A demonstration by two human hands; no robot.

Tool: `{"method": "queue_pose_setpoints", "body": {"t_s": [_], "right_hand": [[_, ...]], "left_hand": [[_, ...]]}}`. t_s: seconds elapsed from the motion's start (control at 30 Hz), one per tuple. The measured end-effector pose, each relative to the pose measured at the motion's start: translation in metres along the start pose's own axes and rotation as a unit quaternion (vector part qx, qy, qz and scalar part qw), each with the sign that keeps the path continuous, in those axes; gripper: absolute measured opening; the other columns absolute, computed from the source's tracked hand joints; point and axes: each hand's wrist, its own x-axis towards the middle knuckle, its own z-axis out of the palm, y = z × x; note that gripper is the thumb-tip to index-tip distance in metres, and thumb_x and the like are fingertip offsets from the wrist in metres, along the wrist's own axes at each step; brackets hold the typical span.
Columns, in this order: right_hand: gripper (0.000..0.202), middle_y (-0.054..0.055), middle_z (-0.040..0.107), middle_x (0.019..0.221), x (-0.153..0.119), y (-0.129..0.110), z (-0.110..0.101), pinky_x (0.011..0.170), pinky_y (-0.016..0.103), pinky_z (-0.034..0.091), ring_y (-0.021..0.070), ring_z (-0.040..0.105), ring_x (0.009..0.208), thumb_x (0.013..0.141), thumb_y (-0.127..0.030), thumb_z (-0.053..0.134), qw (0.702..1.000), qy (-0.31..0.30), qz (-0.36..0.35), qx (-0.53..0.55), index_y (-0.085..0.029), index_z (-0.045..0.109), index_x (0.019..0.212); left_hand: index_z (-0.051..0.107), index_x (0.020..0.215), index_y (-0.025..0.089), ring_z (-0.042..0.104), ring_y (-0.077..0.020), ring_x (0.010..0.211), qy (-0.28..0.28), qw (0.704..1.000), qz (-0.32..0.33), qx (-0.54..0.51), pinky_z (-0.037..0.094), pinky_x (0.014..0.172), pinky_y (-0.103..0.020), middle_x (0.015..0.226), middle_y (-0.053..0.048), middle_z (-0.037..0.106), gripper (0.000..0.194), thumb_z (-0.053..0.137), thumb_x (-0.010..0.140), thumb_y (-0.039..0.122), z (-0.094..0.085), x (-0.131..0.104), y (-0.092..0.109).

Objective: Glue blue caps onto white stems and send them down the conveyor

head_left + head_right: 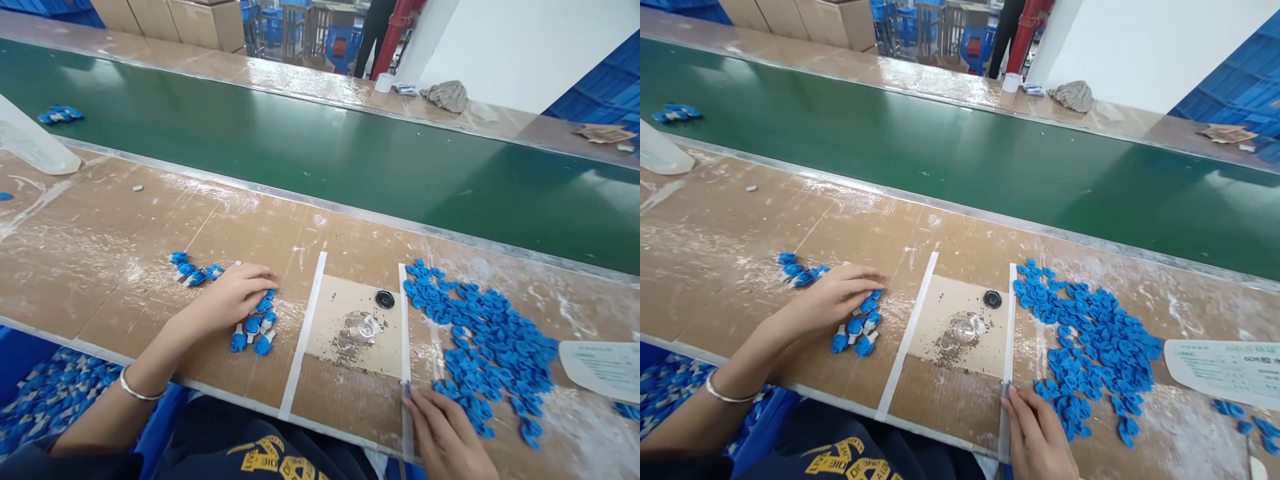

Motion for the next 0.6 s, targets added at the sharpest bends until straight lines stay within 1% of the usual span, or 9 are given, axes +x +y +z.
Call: {"method": "queue_pose_setpoints", "body": {"t_s": [0.1, 0.17, 0.23, 0.3, 0.4, 0.43, 0.5, 0.57, 0.6], "right_hand": [[0.034, 0.009, 0.068, 0.11, -0.009, 0.006, 0.003, 0.087, 0.036, 0.053, 0.0236, 0.065, 0.1, 0.103, -0.029, 0.039, 0.999, -0.009, -0.035, -0.013, -0.023, 0.07, 0.113], [0.036, 0.01, 0.067, 0.117, -0.01, 0.006, 0.003, 0.089, 0.037, 0.053, 0.0254, 0.063, 0.11, 0.102, -0.022, 0.034, 0.995, -0.023, -0.086, -0.043, -0.021, 0.067, 0.117], [0.037, 0.012, 0.066, 0.121, -0.006, 0.006, 0.002, 0.089, 0.038, 0.053, 0.0273, 0.06, 0.116, 0.101, -0.016, 0.033, 0.987, -0.047, -0.134, -0.074, -0.016, 0.066, 0.117], [0.036, 0.015, 0.067, 0.119, 0.001, 0.005, -0.001, 0.089, 0.038, 0.053, 0.028, 0.061, 0.116, 0.099, -0.011, 0.032, 0.98, -0.067, -0.16, -0.101, -0.013, 0.066, 0.113], [0.037, 0.013, 0.07, 0.11, 0.014, 0.001, -0.007, 0.089, 0.038, 0.052, 0.0267, 0.064, 0.11, 0.097, -0.006, 0.03, 0.973, -0.066, -0.193, -0.111, -0.014, 0.065, 0.109], [0.035, 0.012, 0.071, 0.108, 0.019, -0.001, -0.008, 0.087, 0.037, 0.053, 0.0256, 0.065, 0.107, 0.098, -0.008, 0.032, 0.975, -0.056, -0.19, -0.103, -0.015, 0.064, 0.11], [0.026, 0.01, 0.071, 0.105, 0.033, -0.01, -0.01, 0.083, 0.035, 0.053, 0.0229, 0.068, 0.098, 0.101, -0.017, 0.04, 0.987, -0.027, -0.14, -0.075, -0.016, 0.061, 0.116], [0.027, 0.009, 0.07, 0.101, 0.05, -0.024, -0.01, 0.079, 0.032, 0.053, 0.0204, 0.067, 0.089, 0.101, -0.028, 0.047, 0.997, 0.01, -0.059, -0.041, -0.015, 0.056, 0.122], [0.029, 0.009, 0.07, 0.099, 0.059, -0.032, -0.009, 0.078, 0.031, 0.053, 0.0198, 0.066, 0.087, 0.1, -0.029, 0.049, 0.999, 0.028, -0.029, -0.024, -0.014, 0.055, 0.124]], "left_hand": [[0.074, 0.104, 0.028, 0.063, -0.0233, 0.109, -0.052, 0.997, 0.016, -0.047, 0.049, 0.094, -0.039, 0.116, -0.007, 0.069, 0.036, 0.042, 0.093, 0.017, -0.005, 0.004, -0.006], [0.072, 0.109, 0.028, 0.062, -0.0226, 0.111, -0.065, 0.996, 0.024, -0.059, 0.05, 0.095, -0.038, 0.118, -0.007, 0.068, 0.037, 0.042, 0.092, 0.015, -0.007, 0.006, -0.008], [0.07, 0.113, 0.026, 0.061, -0.0223, 0.112, -0.07, 0.995, 0.029, -0.057, 0.049, 0.096, -0.037, 0.12, -0.008, 0.066, 0.038, 0.041, 0.091, 0.014, -0.006, 0.007, -0.011], [0.068, 0.114, 0.023, 0.061, -0.0221, 0.11, -0.075, 0.995, 0.032, -0.052, 0.05, 0.094, -0.036, 0.117, -0.01, 0.066, 0.036, 0.041, 0.093, 0.015, -0.004, 0.008, -0.013], [0.066, 0.112, 0.021, 0.062, -0.0226, 0.103, -0.075, 0.996, 0.023, -0.04, 0.051, 0.09, -0.035, 0.11, -0.01, 0.067, 0.031, 0.041, 0.094, 0.018, 0.0, 0.009, -0.015], [0.066, 0.111, 0.02, 0.063, -0.0233, 0.101, -0.07, 0.997, 0.014, -0.035, 0.051, 0.089, -0.036, 0.108, -0.01, 0.067, 0.03, 0.042, 0.093, 0.018, 0.0, 0.009, -0.014], [0.066, 0.111, 0.019, 0.063, -0.025, 0.1, -0.043, 0.998, -0.018, -0.039, 0.051, 0.088, -0.038, 0.107, -0.01, 0.068, 0.028, 0.044, 0.094, 0.023, -0.002, 0.01, -0.006], [0.064, 0.116, 0.019, 0.064, -0.025, 0.101, 0.005, 0.994, -0.065, -0.09, 0.051, 0.09, -0.039, 0.11, -0.01, 0.068, 0.029, 0.048, 0.094, 0.028, -0.003, 0.01, 0.01], [0.062, 0.119, 0.019, 0.064, -0.0242, 0.102, 0.032, 0.985, -0.089, -0.141, 0.051, 0.092, -0.038, 0.112, -0.009, 0.068, 0.03, 0.051, 0.093, 0.03, -0.002, 0.011, 0.021]]}}
